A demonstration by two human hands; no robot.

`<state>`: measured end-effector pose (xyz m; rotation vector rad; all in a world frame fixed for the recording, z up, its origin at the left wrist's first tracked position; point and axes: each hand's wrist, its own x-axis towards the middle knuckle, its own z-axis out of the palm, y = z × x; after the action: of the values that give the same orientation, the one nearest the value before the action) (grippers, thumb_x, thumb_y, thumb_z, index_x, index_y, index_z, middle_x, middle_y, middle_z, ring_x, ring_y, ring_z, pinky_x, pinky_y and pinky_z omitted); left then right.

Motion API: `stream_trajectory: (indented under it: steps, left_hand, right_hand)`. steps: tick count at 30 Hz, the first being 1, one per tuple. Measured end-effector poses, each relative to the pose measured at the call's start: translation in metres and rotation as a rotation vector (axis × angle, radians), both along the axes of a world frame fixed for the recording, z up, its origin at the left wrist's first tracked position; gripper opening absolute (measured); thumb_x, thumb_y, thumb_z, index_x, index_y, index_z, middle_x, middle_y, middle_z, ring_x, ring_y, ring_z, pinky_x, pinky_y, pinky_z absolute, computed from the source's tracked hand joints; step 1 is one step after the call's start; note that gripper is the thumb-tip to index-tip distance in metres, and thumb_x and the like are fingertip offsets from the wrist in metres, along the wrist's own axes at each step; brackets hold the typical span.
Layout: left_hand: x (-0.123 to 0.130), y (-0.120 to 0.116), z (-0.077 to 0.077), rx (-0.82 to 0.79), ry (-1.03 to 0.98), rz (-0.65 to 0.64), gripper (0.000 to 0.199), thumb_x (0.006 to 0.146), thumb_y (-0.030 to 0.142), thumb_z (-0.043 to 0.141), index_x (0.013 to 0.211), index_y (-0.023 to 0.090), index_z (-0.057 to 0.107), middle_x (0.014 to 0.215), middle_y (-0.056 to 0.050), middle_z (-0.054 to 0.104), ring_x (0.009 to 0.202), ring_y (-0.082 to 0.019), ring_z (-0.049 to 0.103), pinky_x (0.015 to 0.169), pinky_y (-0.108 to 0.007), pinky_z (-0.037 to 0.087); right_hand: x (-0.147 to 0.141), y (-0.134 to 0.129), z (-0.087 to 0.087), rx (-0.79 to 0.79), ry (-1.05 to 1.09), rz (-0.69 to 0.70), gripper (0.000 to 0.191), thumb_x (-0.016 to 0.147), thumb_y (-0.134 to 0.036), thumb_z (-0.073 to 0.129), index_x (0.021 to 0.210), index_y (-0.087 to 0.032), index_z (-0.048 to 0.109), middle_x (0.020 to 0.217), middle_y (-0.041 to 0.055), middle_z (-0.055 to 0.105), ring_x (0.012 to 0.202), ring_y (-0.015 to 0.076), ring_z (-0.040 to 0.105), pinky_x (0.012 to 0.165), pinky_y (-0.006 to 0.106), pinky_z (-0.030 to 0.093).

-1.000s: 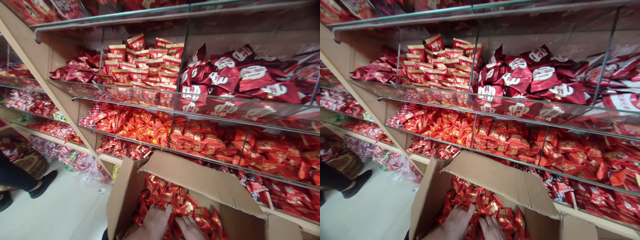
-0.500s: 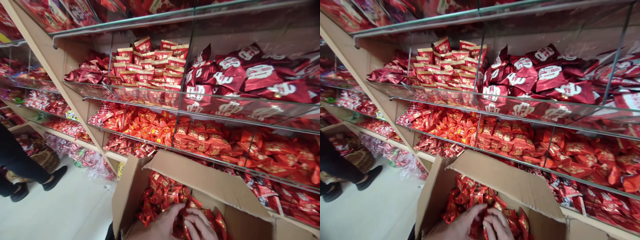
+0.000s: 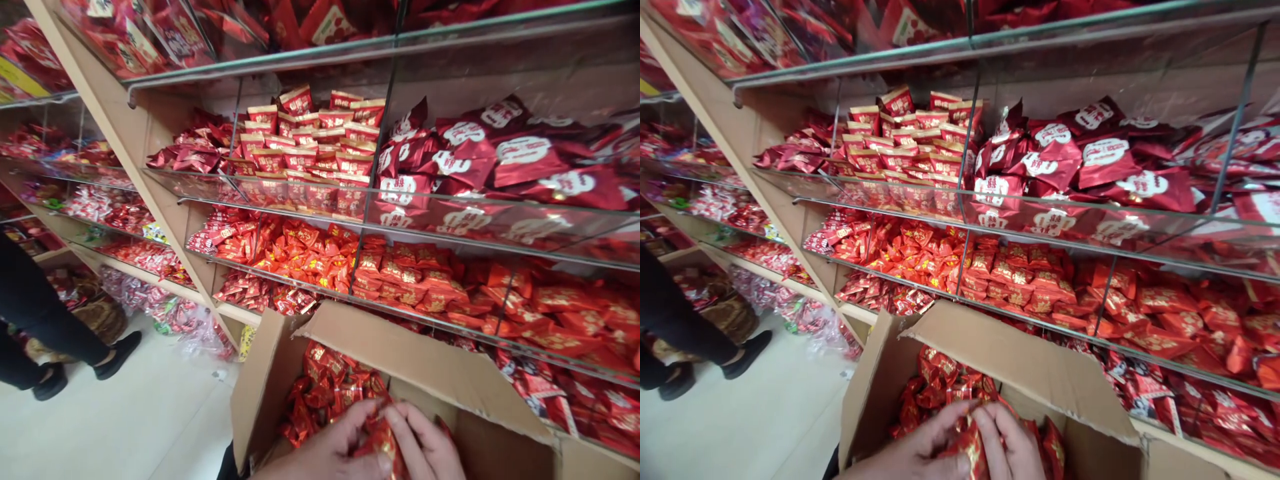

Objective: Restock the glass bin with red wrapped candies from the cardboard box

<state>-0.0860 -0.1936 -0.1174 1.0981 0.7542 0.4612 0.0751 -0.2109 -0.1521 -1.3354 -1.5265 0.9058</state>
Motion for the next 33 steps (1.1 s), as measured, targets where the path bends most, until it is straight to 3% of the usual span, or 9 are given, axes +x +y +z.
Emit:
stream_trajectory:
  steps: [3, 7, 12, 16, 19, 24, 27, 30, 33]
  left_hand:
    - [0.005, 0.001, 0.014, 0.045, 0.047, 0.005, 0.058, 0.077, 0.042, 0.054, 0.128, 0.020, 0.037, 0.078, -0.002, 0.059, 0.065, -0.013, 0.055, 0.056, -0.021, 0.037]
    - [0.009, 0.011, 0.026, 0.105, -0.058, -0.052, 0.049, 0.081, 0.043, 0.049, 0.124, 0.020, 0.043, 0.074, -0.001, 0.058, 0.062, -0.012, 0.055, 0.053, -0.020, 0.035]
    - [0.007, 0.018, 0.019, 0.061, -0.149, -0.033, 0.038, 0.082, 0.038, 0.051, 0.114, 0.018, 0.053, 0.076, -0.002, 0.060, 0.061, -0.010, 0.057, 0.051, -0.019, 0.035]
    - [0.008, 0.014, 0.007, -0.056, -0.190, 0.105, 0.045, 0.073, 0.042, 0.061, 0.110, 0.017, 0.052, 0.076, -0.004, 0.064, 0.062, -0.013, 0.061, 0.052, -0.020, 0.040]
    - [0.009, 0.013, 0.004, -0.062, -0.130, 0.192, 0.049, 0.065, 0.042, 0.069, 0.103, 0.014, 0.052, 0.063, -0.001, 0.063, 0.054, -0.011, 0.059, 0.049, -0.018, 0.038]
    - [0.003, 0.018, 0.003, -0.031, -0.141, 0.112, 0.037, 0.068, 0.036, 0.068, 0.095, 0.015, 0.056, 0.065, 0.000, 0.062, 0.050, -0.006, 0.054, 0.052, -0.018, 0.036]
    - [0.003, 0.018, 0.002, -0.192, -0.249, 0.045, 0.041, 0.068, 0.039, 0.067, 0.101, 0.019, 0.053, 0.073, -0.002, 0.065, 0.058, -0.009, 0.058, 0.054, -0.018, 0.038]
    - [0.006, 0.015, 0.002, -0.456, -0.423, -0.013, 0.048, 0.074, 0.056, 0.051, 0.101, 0.017, 0.058, 0.081, -0.007, 0.067, 0.074, -0.016, 0.062, 0.065, -0.023, 0.041]
    - [0.008, 0.011, 0.002, -0.558, -0.468, 0.029, 0.042, 0.078, 0.050, 0.051, 0.091, 0.013, 0.065, 0.082, -0.008, 0.068, 0.082, -0.018, 0.062, 0.077, -0.025, 0.040]
  right_hand:
    - [0.003, 0.003, 0.026, 0.047, -0.102, -0.049, 0.027, 0.085, -0.037, 0.039, 0.073, -0.020, 0.055, 0.061, -0.0004, 0.059, 0.056, 0.0130, 0.056, 0.055, 0.020, 0.044]
    - [0.003, 0.011, 0.042, 0.050, -0.086, -0.129, 0.029, 0.085, -0.038, 0.038, 0.070, -0.019, 0.053, 0.057, -0.0017, 0.053, 0.053, 0.0118, 0.050, 0.052, 0.021, 0.040]
    - [-0.002, 0.016, 0.042, 0.006, 0.041, -0.136, 0.030, 0.085, -0.040, 0.038, 0.067, -0.019, 0.050, 0.054, -0.0035, 0.047, 0.049, 0.0107, 0.045, 0.049, 0.021, 0.038]
    - [-0.003, 0.018, 0.039, 0.070, 0.005, -0.133, 0.030, 0.086, -0.037, 0.038, 0.066, -0.019, 0.050, 0.054, -0.0037, 0.046, 0.049, 0.0103, 0.046, 0.049, 0.020, 0.038]
    - [-0.001, 0.018, 0.037, 0.146, -0.078, -0.134, 0.026, 0.086, -0.033, 0.039, 0.069, -0.019, 0.053, 0.057, -0.0032, 0.051, 0.050, 0.0100, 0.048, 0.050, 0.019, 0.038]
    - [-0.001, 0.016, 0.034, 0.233, -0.129, -0.154, 0.024, 0.087, -0.029, 0.038, 0.072, -0.020, 0.054, 0.058, -0.0029, 0.056, 0.050, 0.0096, 0.051, 0.051, 0.019, 0.039]
    - [0.001, 0.017, 0.033, 0.296, -0.160, -0.102, 0.021, 0.087, -0.025, 0.038, 0.072, -0.021, 0.054, 0.058, -0.0037, 0.057, 0.049, 0.0089, 0.053, 0.050, 0.017, 0.040]
    - [0.003, 0.019, 0.036, 0.429, -0.193, -0.008, 0.017, 0.086, -0.021, 0.040, 0.076, -0.021, 0.053, 0.060, -0.0037, 0.058, 0.052, 0.0086, 0.056, 0.051, 0.017, 0.042]
    - [0.006, 0.021, 0.041, 0.565, -0.243, 0.015, 0.013, 0.087, -0.021, 0.041, 0.081, -0.021, 0.052, 0.062, -0.0024, 0.059, 0.054, 0.0096, 0.056, 0.052, 0.018, 0.044]
